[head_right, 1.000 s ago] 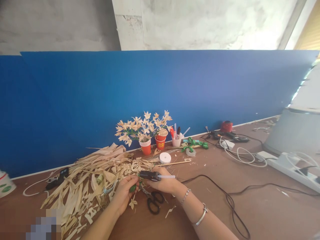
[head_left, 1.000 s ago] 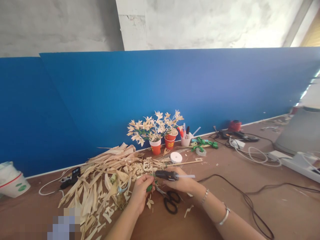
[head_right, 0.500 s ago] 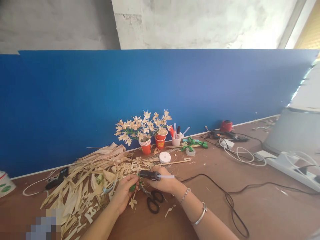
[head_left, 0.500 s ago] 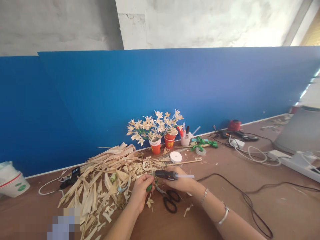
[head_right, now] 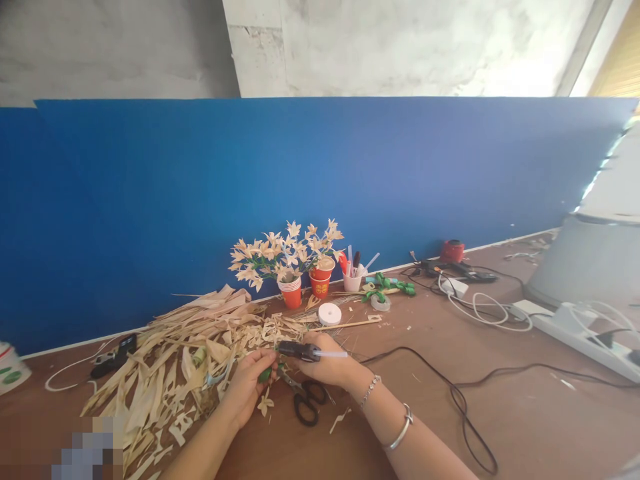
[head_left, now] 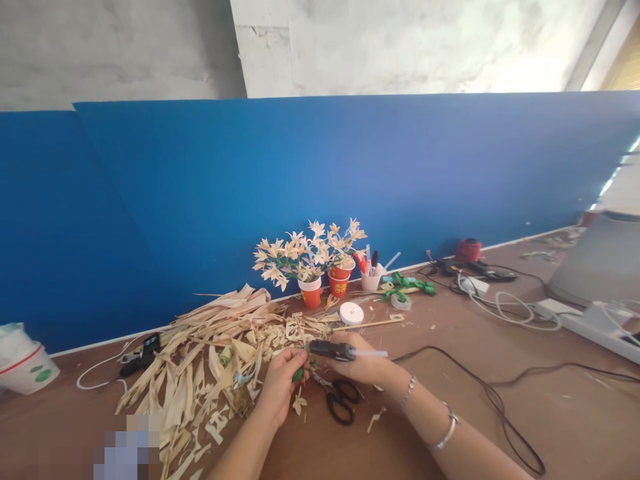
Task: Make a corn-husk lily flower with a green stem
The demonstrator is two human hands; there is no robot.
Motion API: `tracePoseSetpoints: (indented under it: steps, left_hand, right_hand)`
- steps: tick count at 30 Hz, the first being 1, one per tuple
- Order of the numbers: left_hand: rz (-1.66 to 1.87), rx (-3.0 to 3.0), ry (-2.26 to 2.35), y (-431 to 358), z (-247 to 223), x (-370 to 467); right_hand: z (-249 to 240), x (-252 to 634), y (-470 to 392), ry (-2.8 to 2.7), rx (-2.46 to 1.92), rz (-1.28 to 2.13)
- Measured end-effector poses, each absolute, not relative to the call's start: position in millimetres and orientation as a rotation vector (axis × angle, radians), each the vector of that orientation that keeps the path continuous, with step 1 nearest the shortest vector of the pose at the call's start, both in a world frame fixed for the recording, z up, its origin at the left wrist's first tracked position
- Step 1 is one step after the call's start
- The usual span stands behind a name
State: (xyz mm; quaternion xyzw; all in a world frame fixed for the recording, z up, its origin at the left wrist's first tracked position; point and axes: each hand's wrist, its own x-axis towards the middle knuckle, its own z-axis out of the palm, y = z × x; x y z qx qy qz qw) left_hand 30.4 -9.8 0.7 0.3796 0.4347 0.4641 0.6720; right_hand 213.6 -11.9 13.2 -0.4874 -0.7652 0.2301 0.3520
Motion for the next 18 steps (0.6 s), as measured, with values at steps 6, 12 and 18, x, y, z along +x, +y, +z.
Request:
tracePoseSetpoints:
  steps: [6,12,18]
  left_hand:
    - [1.048,0.863,0.962,-9.8,-1.1,30.3]
    - [1.051,0.866,0.954,-10.2,-1.0,29.6]
    - [1.04,0.873,0.97,-11.0,0.8,30.2]
  right_hand:
    - [17.3,212.0,-12.6,-1.986,-1.223,0.57]
    - [19.8,211.4,-14.6,-1.998,-1.23,0.569]
    - [23.2,211.0,-15.8,-1.975,-1.28,0.612]
